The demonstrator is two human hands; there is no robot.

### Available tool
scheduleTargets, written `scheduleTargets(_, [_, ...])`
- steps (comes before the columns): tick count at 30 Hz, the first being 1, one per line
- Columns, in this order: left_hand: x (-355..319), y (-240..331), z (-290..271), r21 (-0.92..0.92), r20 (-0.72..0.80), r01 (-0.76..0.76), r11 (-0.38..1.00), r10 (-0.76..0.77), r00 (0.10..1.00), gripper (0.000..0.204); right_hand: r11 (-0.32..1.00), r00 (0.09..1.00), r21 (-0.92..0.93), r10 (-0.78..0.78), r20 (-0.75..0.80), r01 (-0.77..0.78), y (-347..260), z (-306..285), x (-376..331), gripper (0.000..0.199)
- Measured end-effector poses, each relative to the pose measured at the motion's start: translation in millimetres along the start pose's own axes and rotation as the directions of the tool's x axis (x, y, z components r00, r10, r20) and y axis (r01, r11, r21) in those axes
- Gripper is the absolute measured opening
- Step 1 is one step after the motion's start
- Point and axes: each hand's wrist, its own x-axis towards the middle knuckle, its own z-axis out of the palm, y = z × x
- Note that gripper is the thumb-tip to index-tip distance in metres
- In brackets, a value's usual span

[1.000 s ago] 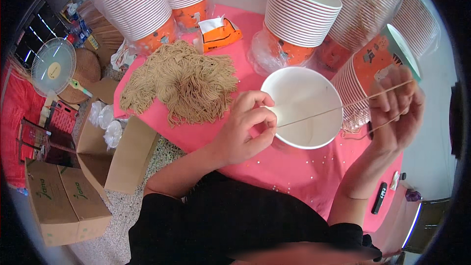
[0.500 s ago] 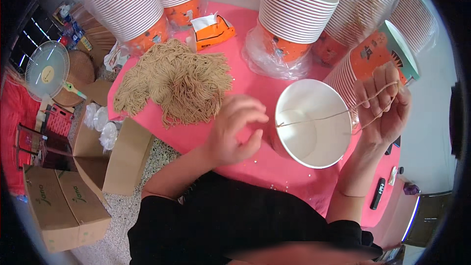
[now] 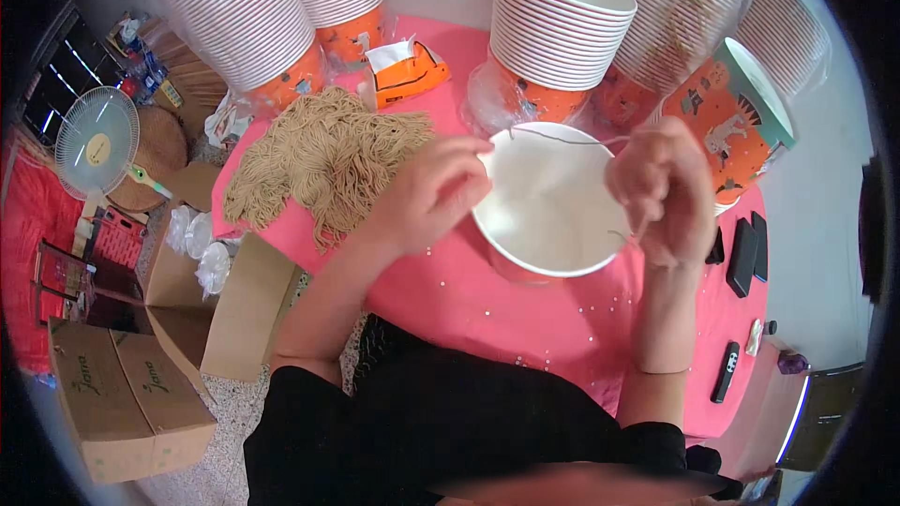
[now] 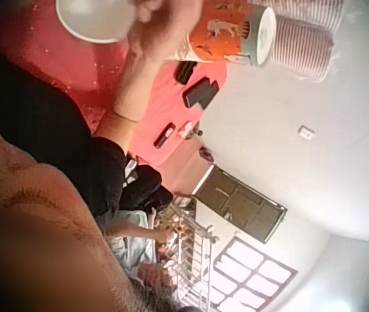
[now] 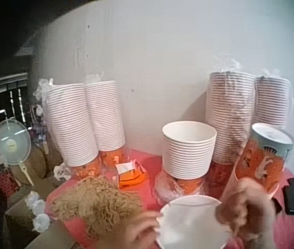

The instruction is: Assembling handles onto buckets by threading string through pre-drilled holes and tying knots.

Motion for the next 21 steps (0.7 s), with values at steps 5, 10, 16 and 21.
scheduleTargets(5, [18, 14, -4, 0.185, -0.209, -0.101, 0.978, 0.139, 0.968, 0.021, 0.99, 0.997, 0.135, 0.031, 0.077, -0.041, 18, -10, 0, 0.012])
scheduleTargets(10, [3, 63, 6, -0.506, 0.129, 0.299, 0.809, -0.271, 0.954, 0.038, 0.999, 0.986, 0.003, 0.036, 0.162, -0.037, 16, 0, -3, 0.01])
scheduleTargets(16, [9, 73, 14, -0.436, 0.235, 0.393, 0.81, -0.319, 0.918, 0.018, 0.981, 0.992, -0.162, -0.089, 0.088, 0.103, 8, -1, -10, 0.01])
scheduleTargets(21, [-6, 65, -1, -0.481, 0.127, 0.382, 0.789, -0.368, 0.921, 0.016, 0.962, 0.974, -0.156, -0.228, -0.003, 0.224, -2, -29, -1, 0.013])
